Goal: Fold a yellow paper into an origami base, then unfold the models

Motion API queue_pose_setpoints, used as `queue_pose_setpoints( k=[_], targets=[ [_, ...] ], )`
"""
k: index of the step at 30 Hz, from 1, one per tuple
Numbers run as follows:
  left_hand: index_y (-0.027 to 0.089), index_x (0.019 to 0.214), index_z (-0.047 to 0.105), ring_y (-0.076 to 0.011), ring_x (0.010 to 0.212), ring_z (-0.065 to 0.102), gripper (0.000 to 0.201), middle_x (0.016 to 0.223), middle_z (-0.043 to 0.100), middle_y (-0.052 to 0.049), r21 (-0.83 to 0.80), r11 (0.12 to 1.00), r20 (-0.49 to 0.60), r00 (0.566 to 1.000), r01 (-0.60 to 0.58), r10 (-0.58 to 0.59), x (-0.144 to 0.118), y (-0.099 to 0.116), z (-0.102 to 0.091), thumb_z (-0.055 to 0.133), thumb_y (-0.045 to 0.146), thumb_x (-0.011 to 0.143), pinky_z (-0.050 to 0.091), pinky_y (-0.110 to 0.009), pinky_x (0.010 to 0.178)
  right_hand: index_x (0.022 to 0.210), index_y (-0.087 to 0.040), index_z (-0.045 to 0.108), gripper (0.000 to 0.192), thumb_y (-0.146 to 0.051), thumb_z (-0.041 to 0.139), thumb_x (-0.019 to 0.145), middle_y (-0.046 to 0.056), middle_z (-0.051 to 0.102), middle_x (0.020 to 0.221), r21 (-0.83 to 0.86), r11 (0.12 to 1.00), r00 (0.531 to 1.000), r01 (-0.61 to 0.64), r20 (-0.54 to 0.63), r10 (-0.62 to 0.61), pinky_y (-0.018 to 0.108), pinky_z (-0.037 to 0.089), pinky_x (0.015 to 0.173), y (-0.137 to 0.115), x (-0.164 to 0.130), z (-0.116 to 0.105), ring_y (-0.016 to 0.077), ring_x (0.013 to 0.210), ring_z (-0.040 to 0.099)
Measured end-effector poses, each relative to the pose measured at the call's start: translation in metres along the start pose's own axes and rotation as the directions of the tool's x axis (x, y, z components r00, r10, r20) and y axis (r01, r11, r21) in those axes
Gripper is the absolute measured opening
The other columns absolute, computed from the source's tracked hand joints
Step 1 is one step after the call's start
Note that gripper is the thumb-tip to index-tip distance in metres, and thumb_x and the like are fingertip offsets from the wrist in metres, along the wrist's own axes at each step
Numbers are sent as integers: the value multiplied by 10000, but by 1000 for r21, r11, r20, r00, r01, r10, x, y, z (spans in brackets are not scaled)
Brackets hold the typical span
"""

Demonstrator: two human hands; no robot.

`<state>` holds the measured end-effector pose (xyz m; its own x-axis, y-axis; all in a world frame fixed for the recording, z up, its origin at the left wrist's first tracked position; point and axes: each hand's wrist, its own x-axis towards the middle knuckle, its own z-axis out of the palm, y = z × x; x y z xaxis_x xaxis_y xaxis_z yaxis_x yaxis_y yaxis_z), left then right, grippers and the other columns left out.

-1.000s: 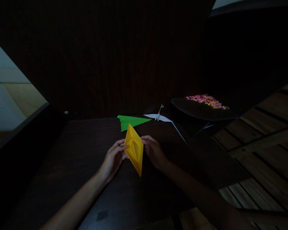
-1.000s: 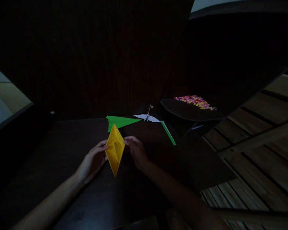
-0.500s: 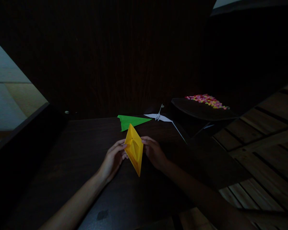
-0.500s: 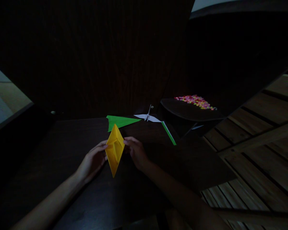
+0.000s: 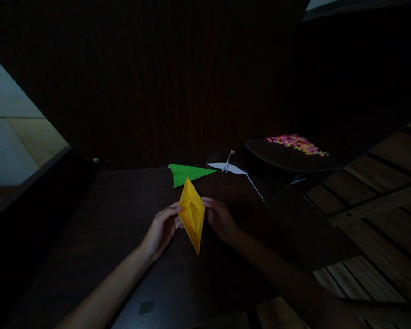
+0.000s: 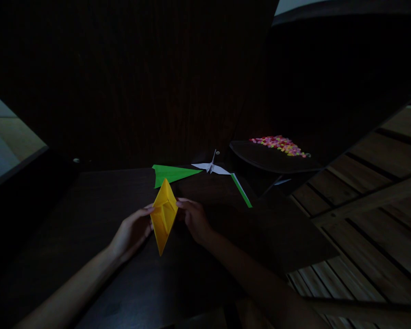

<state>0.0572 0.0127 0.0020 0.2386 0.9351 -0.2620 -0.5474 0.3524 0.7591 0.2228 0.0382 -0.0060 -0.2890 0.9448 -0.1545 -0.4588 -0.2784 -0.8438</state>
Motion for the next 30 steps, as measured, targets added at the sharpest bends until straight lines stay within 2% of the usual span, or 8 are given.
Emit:
queue_pose_setpoints(
  k=[10,15,25,30],
  targets=[
    [110,946,728,-222,818,671,256,894,731,-93,-6,1000,5,1000,14,-14,-1,1,3,697,240,728,508,-274,669,767,-190,743,212,-364,687,660,55,722,786,-14,1000,1000,-14,-5,14,327,449,668,0,0,1,233,798,633],
    [107,922,732,-230,815,674,247,886,736,-97,-7,1000,-19,1000,23,-24,-1,2,3,702,227,709,507,-269,629,741,-197,723,206,-385,685,665,49,706,784,-38,999,1000,-17,3,17,337,444,688,-1,-1,2,230,788,630],
    [111,949,735,-203,809,656,253,887,725,-84,-1,1000,19,1000,14,-14,-1,0,1,697,222,724,487,-244,641,735,-196,718,212,-394,697,661,56,710,787,-36,999,1000,-18,19,19,360,459,713,0,-1,3,248,813,639],
    [105,927,736,-177,740,632,244,860,714,-80,-1,1000,16,1000,16,-16,-1,1,2,702,226,717,469,-237,618,737,-196,718,204,-381,702,653,51,715,807,-7,999,999,-38,19,38,365,457,736,1,0,2,251,837,636]
  ],
)
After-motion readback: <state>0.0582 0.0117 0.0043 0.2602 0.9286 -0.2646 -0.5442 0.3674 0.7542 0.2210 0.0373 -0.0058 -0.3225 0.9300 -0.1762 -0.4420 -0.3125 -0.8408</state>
